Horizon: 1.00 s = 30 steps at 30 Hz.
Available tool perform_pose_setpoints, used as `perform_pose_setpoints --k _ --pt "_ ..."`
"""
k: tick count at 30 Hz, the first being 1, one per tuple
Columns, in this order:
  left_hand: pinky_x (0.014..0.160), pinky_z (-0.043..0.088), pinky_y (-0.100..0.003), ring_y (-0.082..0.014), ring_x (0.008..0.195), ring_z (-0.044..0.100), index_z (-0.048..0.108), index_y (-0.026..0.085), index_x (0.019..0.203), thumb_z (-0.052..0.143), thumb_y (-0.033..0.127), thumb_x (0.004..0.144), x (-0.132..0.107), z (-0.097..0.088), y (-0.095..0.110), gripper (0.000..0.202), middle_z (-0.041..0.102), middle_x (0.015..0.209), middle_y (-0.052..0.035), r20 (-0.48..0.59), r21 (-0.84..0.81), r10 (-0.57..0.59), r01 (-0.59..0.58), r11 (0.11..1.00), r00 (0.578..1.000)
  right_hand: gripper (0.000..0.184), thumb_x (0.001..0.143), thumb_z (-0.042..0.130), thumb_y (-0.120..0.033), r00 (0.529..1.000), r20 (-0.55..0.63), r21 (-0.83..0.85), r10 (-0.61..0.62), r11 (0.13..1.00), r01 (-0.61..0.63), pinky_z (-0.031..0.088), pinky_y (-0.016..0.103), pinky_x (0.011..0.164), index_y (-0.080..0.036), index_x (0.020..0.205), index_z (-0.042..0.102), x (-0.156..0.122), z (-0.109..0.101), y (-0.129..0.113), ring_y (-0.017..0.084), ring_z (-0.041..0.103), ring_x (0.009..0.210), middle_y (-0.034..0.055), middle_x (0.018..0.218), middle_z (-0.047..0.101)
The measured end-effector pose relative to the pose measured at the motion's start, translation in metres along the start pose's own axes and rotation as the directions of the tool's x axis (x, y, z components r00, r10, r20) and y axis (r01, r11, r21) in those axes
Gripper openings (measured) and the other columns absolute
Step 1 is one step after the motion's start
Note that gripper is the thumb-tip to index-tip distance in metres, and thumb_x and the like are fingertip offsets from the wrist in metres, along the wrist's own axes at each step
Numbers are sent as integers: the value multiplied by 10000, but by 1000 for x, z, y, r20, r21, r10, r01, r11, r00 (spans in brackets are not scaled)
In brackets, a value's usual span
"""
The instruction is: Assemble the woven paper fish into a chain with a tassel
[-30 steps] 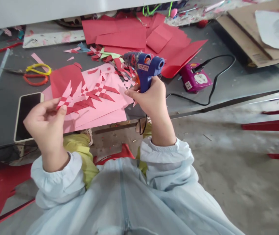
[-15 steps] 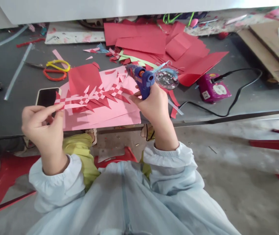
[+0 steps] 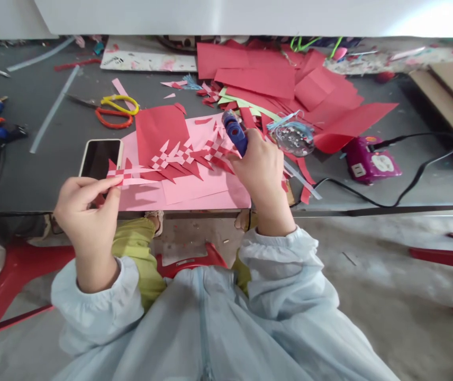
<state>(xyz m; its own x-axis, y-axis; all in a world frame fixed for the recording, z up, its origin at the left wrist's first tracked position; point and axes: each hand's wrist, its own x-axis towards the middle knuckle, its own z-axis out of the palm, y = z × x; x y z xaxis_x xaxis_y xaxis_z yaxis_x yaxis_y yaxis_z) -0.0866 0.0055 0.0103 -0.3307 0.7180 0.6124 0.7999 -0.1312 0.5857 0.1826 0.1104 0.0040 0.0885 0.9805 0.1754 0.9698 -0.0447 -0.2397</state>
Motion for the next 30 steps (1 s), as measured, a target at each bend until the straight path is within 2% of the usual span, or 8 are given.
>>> perform_pose_setpoints --k 12,20,25,30 --pt "613 426 -259 -82 624 510 822 238 929 775 158 769 -3 -8 -12 185 619 770 11 -24 27 -17 17 999 1000 368 807 655 -297 999 18 16 38 999 -38 434 377 680 -182 1155 636 3 8 -6 268 632 773 121 899 718" --pt "598 400 -243 -73 605 504 825 288 943 789 89 745 -4 -6 -10 283 628 717 26 -109 -94 -82 72 993 991 378 789 648 -295 1000 -26 25 2 1000 -1 432 372 679 -185 1150 640 4 12 -2 268 632 779 107 891 715" --pt "592 449 -241 -87 630 585 815 290 970 791 100 750 -4 -1 -9 292 726 757 10 -97 -178 -111 93 980 989 391 756 672 -306 1000 -23 33 -10 999 10 432 372 686 -172 1121 635 5 9 2 288 640 812 115 910 715" --pt "579 507 -242 -99 638 645 811 253 970 784 126 762 -5 2 -4 245 777 813 -3 -87 -215 -130 109 971 988 393 748 693 -301 1000 -14 58 -3 998 3 446 393 741 -179 1112 606 1 -2 6 309 647 870 125 954 719"
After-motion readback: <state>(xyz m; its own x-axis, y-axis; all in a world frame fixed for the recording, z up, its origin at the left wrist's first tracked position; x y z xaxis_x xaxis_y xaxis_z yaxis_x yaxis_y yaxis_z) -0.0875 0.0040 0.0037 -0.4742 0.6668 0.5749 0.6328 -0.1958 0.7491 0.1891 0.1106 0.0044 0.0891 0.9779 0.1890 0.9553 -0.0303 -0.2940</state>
